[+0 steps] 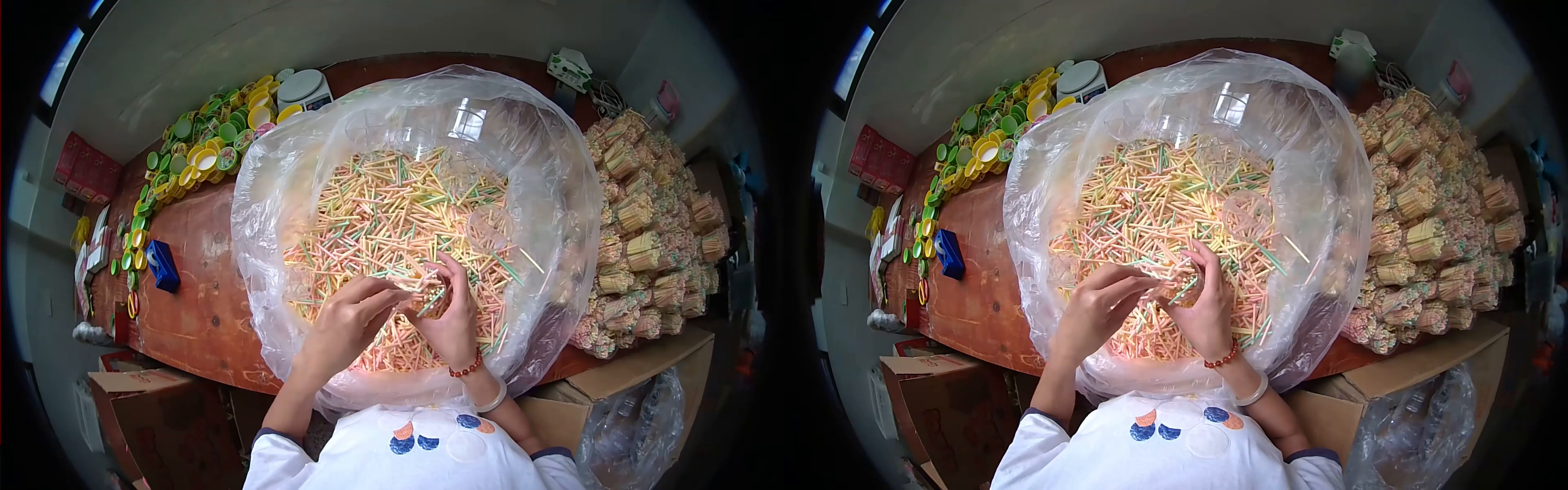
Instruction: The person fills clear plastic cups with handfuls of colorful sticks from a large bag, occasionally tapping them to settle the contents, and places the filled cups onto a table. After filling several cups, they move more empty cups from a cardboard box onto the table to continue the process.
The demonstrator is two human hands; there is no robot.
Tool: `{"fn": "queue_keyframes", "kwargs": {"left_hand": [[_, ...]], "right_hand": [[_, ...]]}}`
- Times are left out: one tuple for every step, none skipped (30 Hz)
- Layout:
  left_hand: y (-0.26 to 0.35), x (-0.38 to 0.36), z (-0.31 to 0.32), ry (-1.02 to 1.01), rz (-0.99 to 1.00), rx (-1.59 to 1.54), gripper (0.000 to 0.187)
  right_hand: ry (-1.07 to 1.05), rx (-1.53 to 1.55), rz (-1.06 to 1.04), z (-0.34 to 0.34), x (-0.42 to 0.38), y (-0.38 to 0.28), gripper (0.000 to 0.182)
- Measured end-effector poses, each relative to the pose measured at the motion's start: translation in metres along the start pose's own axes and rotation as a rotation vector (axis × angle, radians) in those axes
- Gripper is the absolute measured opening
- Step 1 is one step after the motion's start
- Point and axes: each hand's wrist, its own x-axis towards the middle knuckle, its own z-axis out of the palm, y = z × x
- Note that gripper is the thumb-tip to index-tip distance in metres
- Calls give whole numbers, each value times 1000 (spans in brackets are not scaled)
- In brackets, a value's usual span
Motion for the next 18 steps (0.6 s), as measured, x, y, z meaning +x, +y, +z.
{"fn": "queue_keyframes", "kwargs": {"left_hand": [[2, -1, -5, -1, -1, -3, 29], [4, -2, -9, -49, -12, 38, 27], [4, -3, -11, -97, -24, 80, 25], [3, -2, -9, -97, -25, 81, 25], [1, 0, -4, -68, -8, 88, 26], [0, 2, 1, -40, 11, 96, 27], [0, 3, 8, -38, 12, 97, 27], [0, 3, 15, -50, 10, 32, 26], [1, 3, 20, -63, 6, -34, 25], [4, 5, 21, -76, 70, -36, 31], [1, 5, 24, -76, 71, -36, 31], [-4, 5, 27, -63, 54, -62, 34], [-6, 4, 28, -50, 38, -87, 37], [-7, 1, 27, -49, 40, -85, 37], [-3, 1, 22, -22, 7, 6, 41], [0, 0, 19, 3, -24, 98, 45], [-1, -7, 23, 2, -124, 5, 52], [-2, -6, 25, 0, -123, 4, 52]], "right_hand": [[-5, 19, 14, 0, -1, 0, 97], [-6, 18, 15, 0, -1, 0, 97], [-1, -1, -4, 0, -1, 1, 97], [4, -19, -23, 1, -1, 0, 96], [2, -17, -24, 1, -1, -1, 96], [-2, -24, -19, 1, -1, -3, 95], [-5, -32, -16, 0, 0, -4, 93], [-3, -32, -17, 0, 0, -4, 93], [-4, -27, -21, 0, 0, -4, 92], [-6, -23, -25, 0, 0, -4, 92], [-6, -23, -25, 0, -1, -4, 92], [-7, -11, 9, 0, -1, -5, 91], [-8, 2, 43, -1, -1, -5, 91], [-7, 2, 41, -1, -1, -4, 91], [-17, 17, 55, -1, -1, -3, 91], [-24, 31, 71, -1, -1, -2, 92], [-18, 33, 70, -2, 0, -2, 92], [-46, 27, 61, -4, 2, -1, 92]]}}
